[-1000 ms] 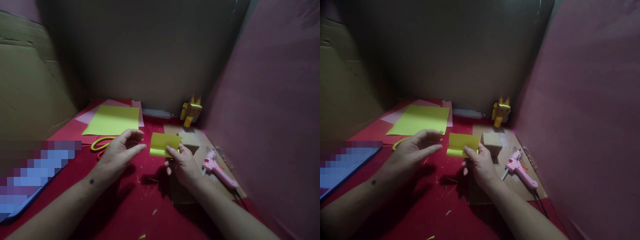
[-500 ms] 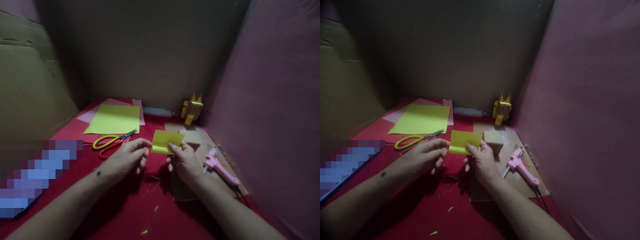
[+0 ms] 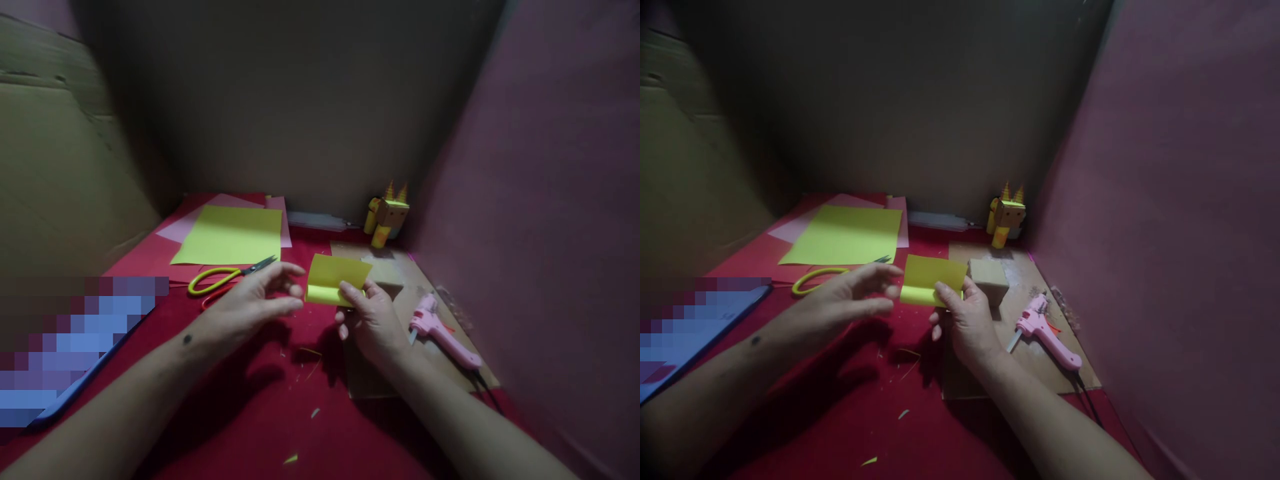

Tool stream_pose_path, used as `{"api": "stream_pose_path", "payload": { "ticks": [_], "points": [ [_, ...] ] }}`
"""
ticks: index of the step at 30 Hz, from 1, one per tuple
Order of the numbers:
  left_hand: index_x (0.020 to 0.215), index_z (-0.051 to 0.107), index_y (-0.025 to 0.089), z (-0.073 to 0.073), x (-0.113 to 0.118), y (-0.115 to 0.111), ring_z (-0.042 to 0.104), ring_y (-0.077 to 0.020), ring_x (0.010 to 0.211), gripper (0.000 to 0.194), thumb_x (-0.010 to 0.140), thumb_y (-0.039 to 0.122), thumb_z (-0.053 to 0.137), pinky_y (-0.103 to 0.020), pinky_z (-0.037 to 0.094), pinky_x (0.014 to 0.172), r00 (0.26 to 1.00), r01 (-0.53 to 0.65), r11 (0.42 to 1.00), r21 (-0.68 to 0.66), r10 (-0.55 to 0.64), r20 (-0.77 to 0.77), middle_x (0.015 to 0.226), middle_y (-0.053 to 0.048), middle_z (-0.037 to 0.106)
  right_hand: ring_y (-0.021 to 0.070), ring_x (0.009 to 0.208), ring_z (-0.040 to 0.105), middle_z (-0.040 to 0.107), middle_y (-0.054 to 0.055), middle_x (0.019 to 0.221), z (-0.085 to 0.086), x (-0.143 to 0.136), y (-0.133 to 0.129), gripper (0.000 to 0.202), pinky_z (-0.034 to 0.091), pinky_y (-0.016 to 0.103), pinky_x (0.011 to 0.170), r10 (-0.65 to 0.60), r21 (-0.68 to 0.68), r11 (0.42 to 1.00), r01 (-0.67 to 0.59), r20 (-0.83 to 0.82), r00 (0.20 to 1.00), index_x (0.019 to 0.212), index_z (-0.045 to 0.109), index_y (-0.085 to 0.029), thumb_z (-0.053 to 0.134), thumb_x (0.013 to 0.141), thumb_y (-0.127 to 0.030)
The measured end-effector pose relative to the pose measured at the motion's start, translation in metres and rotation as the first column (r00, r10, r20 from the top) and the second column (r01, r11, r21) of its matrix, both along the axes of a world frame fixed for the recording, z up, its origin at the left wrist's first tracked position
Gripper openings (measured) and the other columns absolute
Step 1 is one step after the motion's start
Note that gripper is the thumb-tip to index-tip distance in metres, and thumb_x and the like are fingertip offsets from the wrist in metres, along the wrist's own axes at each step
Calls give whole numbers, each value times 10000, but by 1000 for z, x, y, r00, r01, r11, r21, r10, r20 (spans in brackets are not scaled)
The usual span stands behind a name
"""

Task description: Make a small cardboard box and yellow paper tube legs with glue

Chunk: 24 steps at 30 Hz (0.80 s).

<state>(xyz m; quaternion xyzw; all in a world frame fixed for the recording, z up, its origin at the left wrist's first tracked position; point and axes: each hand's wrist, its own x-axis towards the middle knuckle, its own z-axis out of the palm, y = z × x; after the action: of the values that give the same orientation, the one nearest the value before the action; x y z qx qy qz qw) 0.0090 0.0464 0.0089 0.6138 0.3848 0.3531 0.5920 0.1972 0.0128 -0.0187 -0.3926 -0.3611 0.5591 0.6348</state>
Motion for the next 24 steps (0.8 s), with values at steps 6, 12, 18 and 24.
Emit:
{"api": "stream_pose_path", "payload": {
  "ticks": [6, 12, 18, 24],
  "points": [
    [1333, 423, 222, -5, 13, -12, 579, -125, 616, 619, 787, 373, 672, -238, 469, 564, 993, 118, 990, -79, -119, -11, 802, -18, 648, 80, 369, 538, 635, -43, 660, -3, -2, -3, 348, 430, 169, 267, 28, 8, 1000, -29, 31, 999, 930, 557, -185, 760, 693, -341],
    [1073, 588, 163, -4, 18, -17, 481, -98, 572, 299, 843, 351, 564, -229, 409, 563, 990, 129, 991, 27, -127, -56, 725, 10, 589, 60, 306, 431, 549, -73, 497, -6, -3, -8, 273, 345, 158, 265, 13, 6, 1000, -16, 275, 961, 875, 591, -172, 725, 741, -369],
    [1084, 583, 185, -14, 15, -13, 467, -83, 517, 307, 875, 405, 532, -192, 368, 492, 986, 153, 987, -56, -157, -61, 653, 29, 564, 91, 624, 585, 629, -31, 777, 0, -3, -14, 261, 495, 176, 522, -50, 141, 990, 7, 303, 952, 899, 576, -215, 750, 723, -297],
    [1056, 591, 159, -16, 13, -6, 458, -75, 469, 290, 847, 357, 561, -166, 377, 441, 983, 144, 974, -178, -120, 135, 589, 31, 557, 71, 556, 560, 637, -38, 801, 5, -3, -17, 377, 482, 179, 488, 138, 143, 973, -183, 277, 951, 1025, 576, -251, 765, 699, -244]
  ]
}}
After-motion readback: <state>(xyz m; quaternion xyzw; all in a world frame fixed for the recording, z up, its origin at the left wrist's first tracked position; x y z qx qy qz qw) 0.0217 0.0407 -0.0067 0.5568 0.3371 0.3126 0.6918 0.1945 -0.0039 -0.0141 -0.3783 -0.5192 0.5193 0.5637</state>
